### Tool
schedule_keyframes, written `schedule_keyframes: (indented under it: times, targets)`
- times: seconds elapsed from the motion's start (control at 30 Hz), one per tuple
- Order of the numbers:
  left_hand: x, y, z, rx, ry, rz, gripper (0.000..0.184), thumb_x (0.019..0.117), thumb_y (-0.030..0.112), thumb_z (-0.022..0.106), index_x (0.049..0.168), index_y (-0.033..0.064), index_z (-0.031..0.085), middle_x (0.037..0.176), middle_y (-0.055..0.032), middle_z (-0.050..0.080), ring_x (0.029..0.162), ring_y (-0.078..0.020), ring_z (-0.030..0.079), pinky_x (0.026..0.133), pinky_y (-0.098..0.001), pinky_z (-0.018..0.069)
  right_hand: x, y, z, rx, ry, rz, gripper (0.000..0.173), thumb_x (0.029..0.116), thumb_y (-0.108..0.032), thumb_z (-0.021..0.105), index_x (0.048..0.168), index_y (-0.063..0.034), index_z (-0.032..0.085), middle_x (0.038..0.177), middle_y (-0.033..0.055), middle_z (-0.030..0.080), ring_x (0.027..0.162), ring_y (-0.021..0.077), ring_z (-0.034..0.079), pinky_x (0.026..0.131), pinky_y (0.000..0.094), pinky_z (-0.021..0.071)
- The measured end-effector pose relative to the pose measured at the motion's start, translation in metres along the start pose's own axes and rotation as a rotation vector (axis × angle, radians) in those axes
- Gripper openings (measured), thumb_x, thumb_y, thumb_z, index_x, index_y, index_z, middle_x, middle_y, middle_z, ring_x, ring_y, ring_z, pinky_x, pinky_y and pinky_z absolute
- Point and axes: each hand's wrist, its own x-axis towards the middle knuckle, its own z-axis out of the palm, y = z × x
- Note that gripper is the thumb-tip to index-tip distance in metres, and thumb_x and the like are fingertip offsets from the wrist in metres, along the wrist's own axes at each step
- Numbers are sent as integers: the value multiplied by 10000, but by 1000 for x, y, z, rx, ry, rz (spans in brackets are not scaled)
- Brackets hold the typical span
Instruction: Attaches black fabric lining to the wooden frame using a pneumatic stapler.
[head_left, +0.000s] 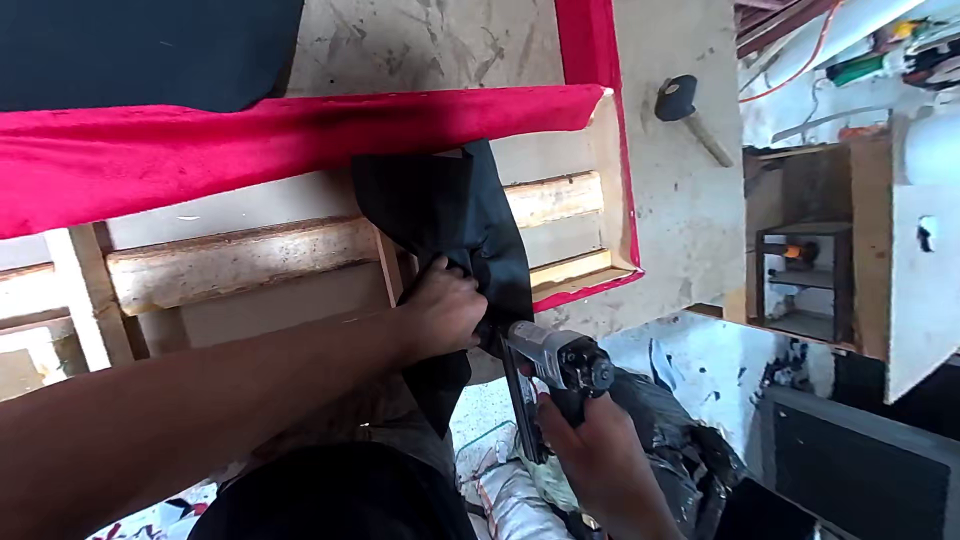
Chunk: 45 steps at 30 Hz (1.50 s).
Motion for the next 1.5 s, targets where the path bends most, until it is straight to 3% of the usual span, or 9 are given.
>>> schedule_keyframes:
  times: [0.2, 0.3, 0.43, 0.57, 1.03, 1.13, 1.27, 1.37, 1.5]
  targets:
    - [1, -6, -2, 28, -85, 55, 449, 826, 599, 735, 978, 178, 774, 1148, -55, 702, 1115, -291, 633, 1033, -623, 432, -2, -6, 8, -8, -35, 5, 289, 958, -263, 555, 1188, -105, 631, 810, -18, 678, 605, 98, 639, 525, 348, 565]
    - [11, -18, -35, 29, -404, 168, 458, 989, 530, 578, 1181, 147, 739, 1262, -121, 652, 1172, -339, 612, 977, -625, 475, -4, -8, 5, 17, -29, 32, 323, 957, -283, 565, 1220, -105, 621, 785, -22, 667, 596, 107, 641, 523, 361, 569]
    - [34, -19, -56, 101, -612, 239, 208, 992, 181, 565, 1083, 130, 745, 1040, -118, 700, 976, -326, 678, 792, -597, 548, -9, -15, 13, 51, -39, 37, 324, 948, -270, 566, 1224, -110, 621, 801, -31, 675, 616, 95, 649, 540, 349, 576]
    - [42, -7, -67, 259, -636, 225, 155, 960, 135, 630, 1080, 157, 726, 948, -96, 691, 898, -299, 680, 743, -551, 555, -9, -14, 17, 40, -37, 15, 272, 954, -259, 562, 1177, -118, 632, 814, -34, 671, 626, 83, 634, 541, 329, 555]
    - [-2, -58, -113, -244, -109, 301, 219, 1062, 171, 505, 1061, 157, 723, 900, 26, 695, 819, -97, 657, 749, -351, 575, -24, -40, 30, 70, 11, -34, 334, 936, -246, 592, 1218, -70, 619, 854, -7, 688, 660, 87, 655, 559, 329, 581]
    - [-27, -50, -106, -282, -29, 148, 192, 1037, 165, 531, 1053, 163, 722, 890, 1, 700, 788, -149, 672, 716, -419, 589, -27, -40, 40, 78, -23, -23, 321, 932, -245, 594, 1202, -74, 626, 865, 0, 686, 679, 97, 654, 582, 335, 582]
    - [-59, 17, -58, -154, -39, -39, 142, 992, 195, 591, 1049, 119, 697, 1014, -87, 692, 956, -286, 691, 812, -527, 593, -50, -31, 24, 115, -81, 51, 368, 904, -211, 660, 1221, -33, 605, 833, 31, 696, 659, 145, 675, 596, 398, 600]
    - [-58, 50, -24, -114, 9, -78, 245, 1006, 196, 538, 1143, 54, 682, 1162, -133, 703, 1132, -319, 659, 1049, -569, 453, -74, -16, 8, 183, -64, 200, 361, 889, -147, 693, 1166, 69, 607, 809, 123, 701, 678, 231, 701, 655, 475, 608]
    - [-39, 67, -9, -220, -36, -211, 328, 1016, 205, 491, 1249, 30, 641, 1406, -161, 605, 1340, -323, 547, 1153, -546, 369, -81, 21, -8, 204, -23, 261, 423, 915, -167, 677, 1221, 100, 560, 843, 163, 693, 706, 268, 706, 683, 513, 605]
